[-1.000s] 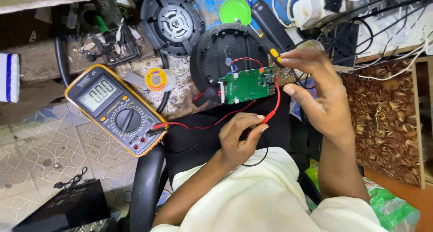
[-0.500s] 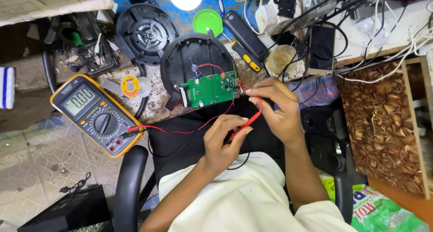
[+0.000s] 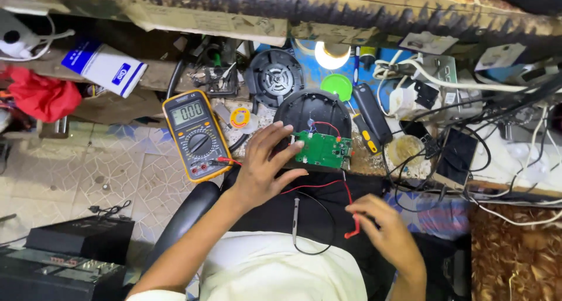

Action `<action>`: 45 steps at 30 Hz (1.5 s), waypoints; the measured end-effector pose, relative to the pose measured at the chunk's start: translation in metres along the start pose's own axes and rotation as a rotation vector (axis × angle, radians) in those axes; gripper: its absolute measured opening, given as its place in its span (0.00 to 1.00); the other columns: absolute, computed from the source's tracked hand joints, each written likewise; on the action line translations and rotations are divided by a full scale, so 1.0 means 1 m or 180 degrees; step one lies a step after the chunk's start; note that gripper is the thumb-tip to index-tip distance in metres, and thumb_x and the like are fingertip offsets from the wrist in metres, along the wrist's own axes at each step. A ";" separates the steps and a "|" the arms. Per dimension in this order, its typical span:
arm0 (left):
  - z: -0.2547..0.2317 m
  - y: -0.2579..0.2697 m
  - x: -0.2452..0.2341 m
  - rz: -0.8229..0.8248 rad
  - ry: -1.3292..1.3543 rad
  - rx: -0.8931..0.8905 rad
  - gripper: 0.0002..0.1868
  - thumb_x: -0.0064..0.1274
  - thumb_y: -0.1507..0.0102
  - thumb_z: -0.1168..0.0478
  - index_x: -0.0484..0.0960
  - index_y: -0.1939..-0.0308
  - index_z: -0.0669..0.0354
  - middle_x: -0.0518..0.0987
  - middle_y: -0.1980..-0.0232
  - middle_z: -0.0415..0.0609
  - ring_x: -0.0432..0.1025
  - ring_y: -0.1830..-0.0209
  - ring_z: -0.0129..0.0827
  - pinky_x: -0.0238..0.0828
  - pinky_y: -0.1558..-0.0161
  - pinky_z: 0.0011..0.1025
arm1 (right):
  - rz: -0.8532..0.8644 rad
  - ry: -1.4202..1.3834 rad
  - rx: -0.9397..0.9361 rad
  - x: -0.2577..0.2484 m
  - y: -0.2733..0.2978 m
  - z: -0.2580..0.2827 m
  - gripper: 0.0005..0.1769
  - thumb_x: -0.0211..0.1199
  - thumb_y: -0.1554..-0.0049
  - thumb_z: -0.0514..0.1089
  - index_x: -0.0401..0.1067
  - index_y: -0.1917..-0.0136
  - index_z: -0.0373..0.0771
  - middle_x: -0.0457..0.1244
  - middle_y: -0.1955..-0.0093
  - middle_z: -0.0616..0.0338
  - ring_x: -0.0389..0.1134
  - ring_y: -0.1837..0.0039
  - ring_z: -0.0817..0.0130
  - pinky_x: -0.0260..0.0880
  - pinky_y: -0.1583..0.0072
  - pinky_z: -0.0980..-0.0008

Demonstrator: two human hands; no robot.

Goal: Diagnosing and repairing a circuit board using a multimeter and a soldering iron.

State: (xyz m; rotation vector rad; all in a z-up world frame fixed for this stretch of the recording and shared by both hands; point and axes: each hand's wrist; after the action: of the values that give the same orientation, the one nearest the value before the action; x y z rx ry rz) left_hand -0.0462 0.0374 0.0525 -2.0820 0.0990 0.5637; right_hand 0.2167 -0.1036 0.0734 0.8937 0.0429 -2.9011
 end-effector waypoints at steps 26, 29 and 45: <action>0.034 0.009 0.011 0.0290 0.1375 -0.0642 0.36 0.73 0.42 0.64 0.75 0.33 0.61 0.77 0.36 0.55 0.66 0.28 0.54 0.54 0.26 0.55 | -0.1760 -0.1182 -0.0587 0.042 -0.090 -0.022 0.18 0.57 0.33 0.39 0.72 0.33 0.28 0.63 0.47 0.51 0.61 0.44 0.70 0.67 0.42 0.68; 0.031 0.004 0.013 0.0209 0.1552 -0.0595 0.36 0.74 0.42 0.63 0.74 0.33 0.61 0.77 0.36 0.54 0.66 0.28 0.54 0.53 0.25 0.55 | -0.1623 -0.1420 -0.0674 0.043 -0.093 -0.027 0.20 0.59 0.35 0.37 0.71 0.32 0.26 0.62 0.46 0.52 0.59 0.43 0.72 0.64 0.39 0.71; 0.025 -0.004 0.012 0.0258 0.2124 -0.0688 0.36 0.72 0.39 0.63 0.71 0.30 0.58 0.74 0.32 0.52 0.65 0.27 0.53 0.56 0.23 0.55 | -0.1673 -0.2025 -0.0297 0.040 -0.097 -0.045 0.21 0.65 0.40 0.38 0.70 0.36 0.23 0.64 0.44 0.53 0.66 0.40 0.73 0.66 0.35 0.76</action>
State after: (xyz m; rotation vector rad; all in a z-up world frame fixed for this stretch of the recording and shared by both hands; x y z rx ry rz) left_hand -0.0432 0.0623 0.0395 -2.4095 0.5270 -0.1015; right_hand 0.1986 -0.0087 0.0135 -0.1137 0.4085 -3.4731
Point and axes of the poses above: each hand's wrist, its own y-axis away from the middle knuckle, its own x-axis out of the palm, z = x × y
